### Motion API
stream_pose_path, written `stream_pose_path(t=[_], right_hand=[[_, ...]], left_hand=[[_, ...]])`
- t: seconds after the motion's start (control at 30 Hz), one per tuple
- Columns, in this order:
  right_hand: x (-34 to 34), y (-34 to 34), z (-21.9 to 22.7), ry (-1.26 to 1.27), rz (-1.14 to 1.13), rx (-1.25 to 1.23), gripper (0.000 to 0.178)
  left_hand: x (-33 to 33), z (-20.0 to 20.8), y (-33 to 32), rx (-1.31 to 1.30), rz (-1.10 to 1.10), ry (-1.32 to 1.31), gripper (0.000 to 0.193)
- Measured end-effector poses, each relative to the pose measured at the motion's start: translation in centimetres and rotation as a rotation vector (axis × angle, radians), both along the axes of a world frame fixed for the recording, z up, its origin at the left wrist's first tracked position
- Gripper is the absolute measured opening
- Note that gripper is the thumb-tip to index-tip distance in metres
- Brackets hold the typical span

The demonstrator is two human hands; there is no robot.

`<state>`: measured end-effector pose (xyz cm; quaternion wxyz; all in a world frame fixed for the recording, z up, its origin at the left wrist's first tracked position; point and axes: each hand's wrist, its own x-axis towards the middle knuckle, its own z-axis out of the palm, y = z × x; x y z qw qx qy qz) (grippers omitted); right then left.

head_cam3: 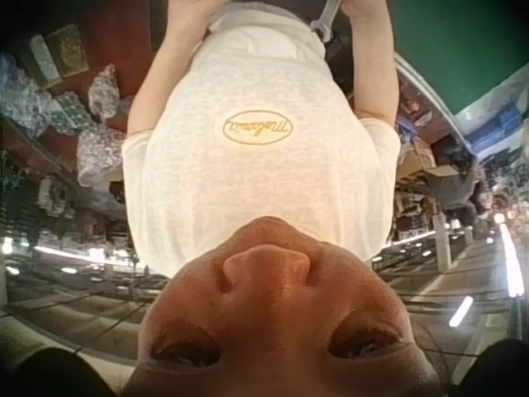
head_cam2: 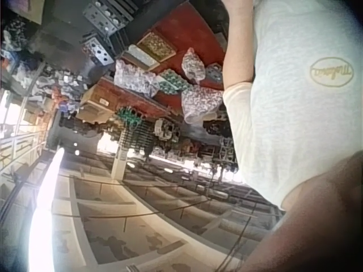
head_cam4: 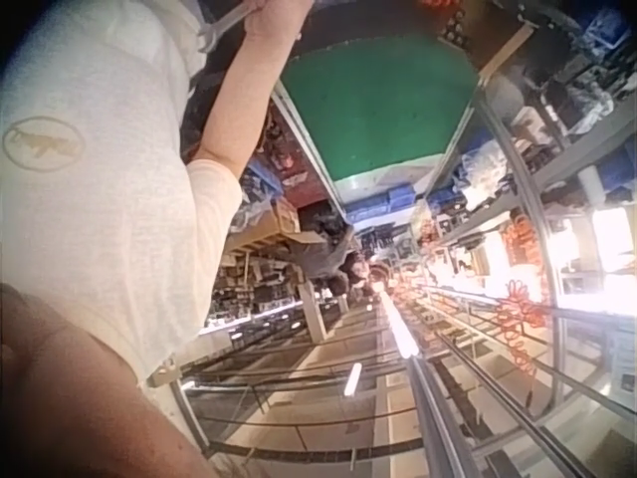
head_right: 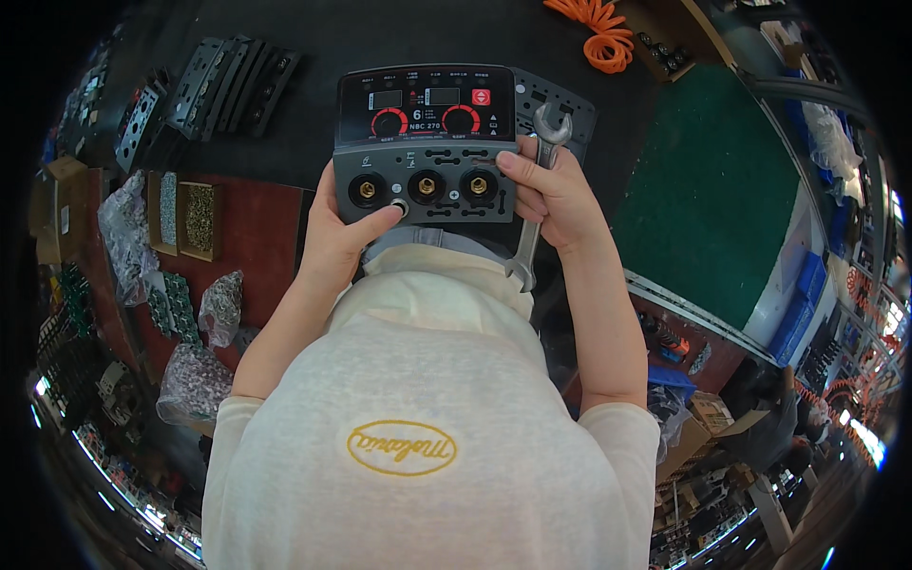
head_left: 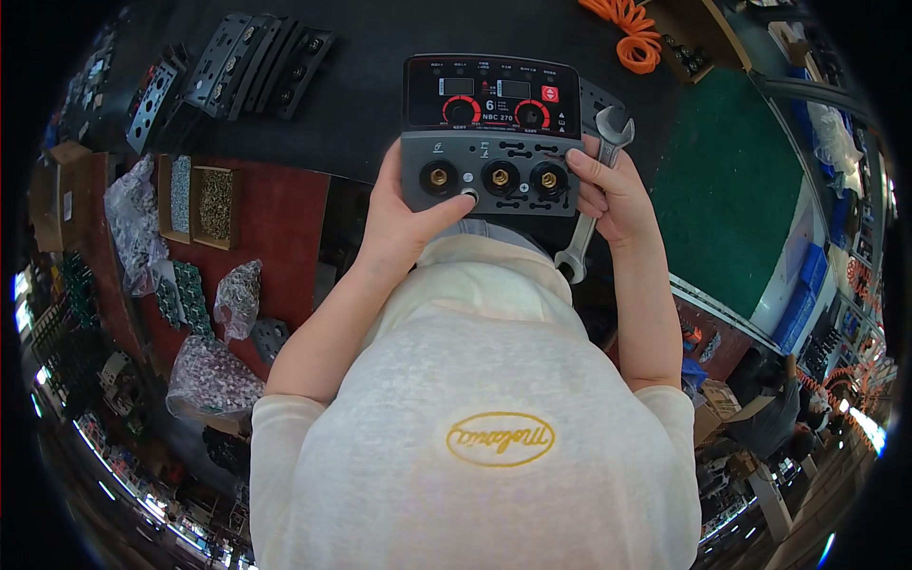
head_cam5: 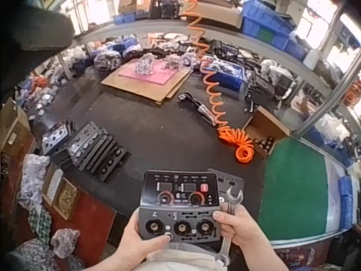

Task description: Assembling an electronic component by inserting and securing parts into a metal casing.

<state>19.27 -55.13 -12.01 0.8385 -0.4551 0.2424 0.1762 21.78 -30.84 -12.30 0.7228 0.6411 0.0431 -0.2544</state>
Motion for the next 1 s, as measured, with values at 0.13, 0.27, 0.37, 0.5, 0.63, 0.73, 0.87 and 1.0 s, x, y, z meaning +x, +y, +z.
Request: stream_pose_path(t=[0.13, 0.27, 0.37, 0.5, 0.63, 0.73, 0.87, 1.0], right_hand=[[0.6, -0.4, 0.1, 0.017, 0.009, -0.021, 0.03], [1.3, -0.9, 0.5, 0.004, 0.047, -0.053, 0.028], [1.6, -1.2, 0.7, 0.002, 0.084, -0.016, 0.026], [2.0, -1.4, 1.3, 0.024, 0.069, -0.042, 0.02], [2.5, -1.5, 2.0, 0.082, 0.064, -0.09, 0.016], [3.1, -0.9, 3.4, 0.104, 0.068, -0.131, 0.02], [4.4, 0.7, 7.4, -0.034, 0.18, -0.332, 0.034], [3.7, 0.8, 9.4, -0.305, 0.592, -1.333, 0.049]], left_hand=[[0.4, 0.4, 0.2, -0.086, 0.005, 0.068, 0.069], [1.9, 1.8, 1.3, -0.447, -0.033, 0.504, 0.052], [1.8, 1.3, 1.2, -0.271, -0.041, 0.323, 0.049], [0.7, 2.5, 0.3, 0.442, -0.06, -0.435, 0.066], [0.9, 2.9, 0.7, 0.846, -0.538, -1.082, 0.075], [1.3, 0.5, 0.3, 0.777, -0.496, -1.287, 0.066], [-0.3, 0.8, 0.4, 0.335, -0.282, -0.433, 0.047], [-0.4, 0.0, 0.9, -0.192, -0.129, 0.213, 0.043]])
